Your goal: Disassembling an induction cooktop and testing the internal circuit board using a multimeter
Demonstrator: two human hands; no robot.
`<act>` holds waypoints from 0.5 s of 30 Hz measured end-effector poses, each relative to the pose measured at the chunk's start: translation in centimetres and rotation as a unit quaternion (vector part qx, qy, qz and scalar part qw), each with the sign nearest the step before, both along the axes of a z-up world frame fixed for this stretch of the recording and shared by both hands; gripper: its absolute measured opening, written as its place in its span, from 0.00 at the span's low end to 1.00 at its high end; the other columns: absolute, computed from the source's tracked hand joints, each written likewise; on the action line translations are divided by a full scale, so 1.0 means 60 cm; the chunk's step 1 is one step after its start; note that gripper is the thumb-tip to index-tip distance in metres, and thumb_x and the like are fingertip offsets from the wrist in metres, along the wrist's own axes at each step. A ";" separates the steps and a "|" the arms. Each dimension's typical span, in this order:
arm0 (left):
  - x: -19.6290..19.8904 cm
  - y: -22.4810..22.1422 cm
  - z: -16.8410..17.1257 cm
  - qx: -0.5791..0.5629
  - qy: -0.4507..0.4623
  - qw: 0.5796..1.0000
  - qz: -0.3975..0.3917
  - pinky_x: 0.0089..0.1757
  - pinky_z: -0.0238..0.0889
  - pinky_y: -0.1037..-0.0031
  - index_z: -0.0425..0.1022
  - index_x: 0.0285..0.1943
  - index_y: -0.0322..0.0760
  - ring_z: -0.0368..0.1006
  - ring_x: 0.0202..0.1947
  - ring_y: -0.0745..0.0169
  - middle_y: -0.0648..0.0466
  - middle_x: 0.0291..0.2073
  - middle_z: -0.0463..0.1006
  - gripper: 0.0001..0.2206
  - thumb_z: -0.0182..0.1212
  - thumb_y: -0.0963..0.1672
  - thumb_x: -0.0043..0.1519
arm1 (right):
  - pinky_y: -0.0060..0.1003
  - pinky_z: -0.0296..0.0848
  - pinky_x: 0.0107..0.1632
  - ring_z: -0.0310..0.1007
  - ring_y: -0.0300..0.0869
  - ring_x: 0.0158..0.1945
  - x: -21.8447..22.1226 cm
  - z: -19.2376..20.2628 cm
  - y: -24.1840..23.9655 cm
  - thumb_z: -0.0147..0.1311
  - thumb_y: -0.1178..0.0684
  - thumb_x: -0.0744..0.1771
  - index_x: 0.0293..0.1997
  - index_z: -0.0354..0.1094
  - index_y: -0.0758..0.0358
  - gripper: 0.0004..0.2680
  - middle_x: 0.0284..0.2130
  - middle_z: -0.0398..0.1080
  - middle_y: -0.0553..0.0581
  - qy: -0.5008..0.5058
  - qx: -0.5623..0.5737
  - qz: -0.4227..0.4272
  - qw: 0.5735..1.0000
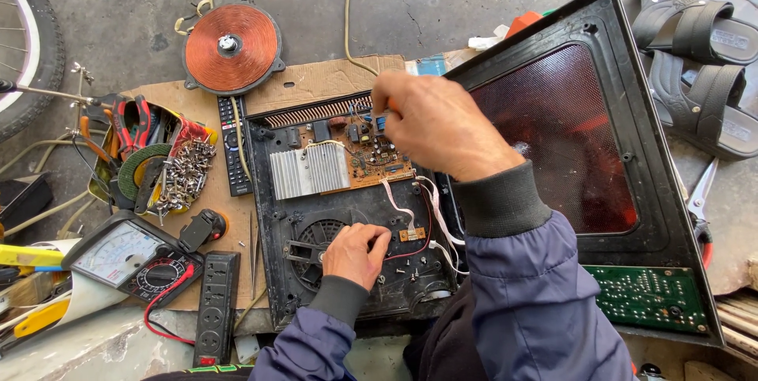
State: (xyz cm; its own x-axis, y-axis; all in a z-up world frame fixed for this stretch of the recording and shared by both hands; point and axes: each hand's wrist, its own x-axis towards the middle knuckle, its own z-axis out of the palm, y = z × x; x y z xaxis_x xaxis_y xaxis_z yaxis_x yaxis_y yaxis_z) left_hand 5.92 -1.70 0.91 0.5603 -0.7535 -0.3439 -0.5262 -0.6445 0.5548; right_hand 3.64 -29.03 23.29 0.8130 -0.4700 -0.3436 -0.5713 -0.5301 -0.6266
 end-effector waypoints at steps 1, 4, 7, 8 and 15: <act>0.009 -0.014 0.004 -0.001 0.001 1.000 0.000 0.48 0.79 0.66 0.87 0.48 0.59 0.81 0.44 0.62 0.62 0.36 0.85 0.11 0.64 0.56 0.70 | 0.63 0.76 0.63 0.82 0.62 0.56 0.000 -0.010 0.002 0.48 0.62 0.70 0.50 0.77 0.56 0.10 0.41 0.81 0.65 0.001 -0.001 0.000 1.000; 0.042 -0.068 0.062 -0.083 0.017 0.992 0.090 0.48 0.80 0.57 0.89 0.49 0.54 0.85 0.46 0.51 0.54 0.41 0.89 0.09 0.66 0.52 0.71 | 0.70 0.74 0.62 0.80 0.66 0.58 0.001 -0.031 0.008 0.51 0.62 0.68 0.48 0.76 0.58 0.08 0.42 0.80 0.67 0.012 -0.029 0.075 0.997; 0.092 -0.151 0.160 -0.170 0.058 0.979 0.091 0.56 0.76 0.48 0.83 0.62 0.39 0.83 0.52 0.42 0.42 0.48 0.87 0.13 0.62 0.46 0.73 | 0.63 0.74 0.65 0.79 0.56 0.58 0.007 -0.027 0.008 0.50 0.61 0.69 0.50 0.76 0.53 0.10 0.41 0.79 0.59 0.042 -0.032 0.084 0.995; 0.110 -0.175 0.160 -0.213 0.083 0.973 0.038 0.53 0.78 0.51 0.76 0.70 0.37 0.82 0.52 0.43 0.39 0.55 0.82 0.18 0.63 0.48 0.74 | 0.61 0.74 0.65 0.79 0.55 0.57 0.006 -0.023 0.007 0.50 0.61 0.70 0.51 0.75 0.53 0.09 0.43 0.79 0.60 0.055 -0.044 0.079 0.994; 0.177 -0.265 0.082 -0.282 0.225 0.932 -0.025 0.52 0.76 0.77 0.83 0.62 0.53 0.84 0.50 0.70 0.61 0.50 0.88 0.19 0.80 0.52 0.65 | 0.69 0.75 0.59 0.78 0.63 0.56 -0.013 -0.051 -0.009 0.56 0.60 0.70 0.49 0.69 0.56 0.05 0.50 0.73 0.67 0.016 -0.068 0.043 0.997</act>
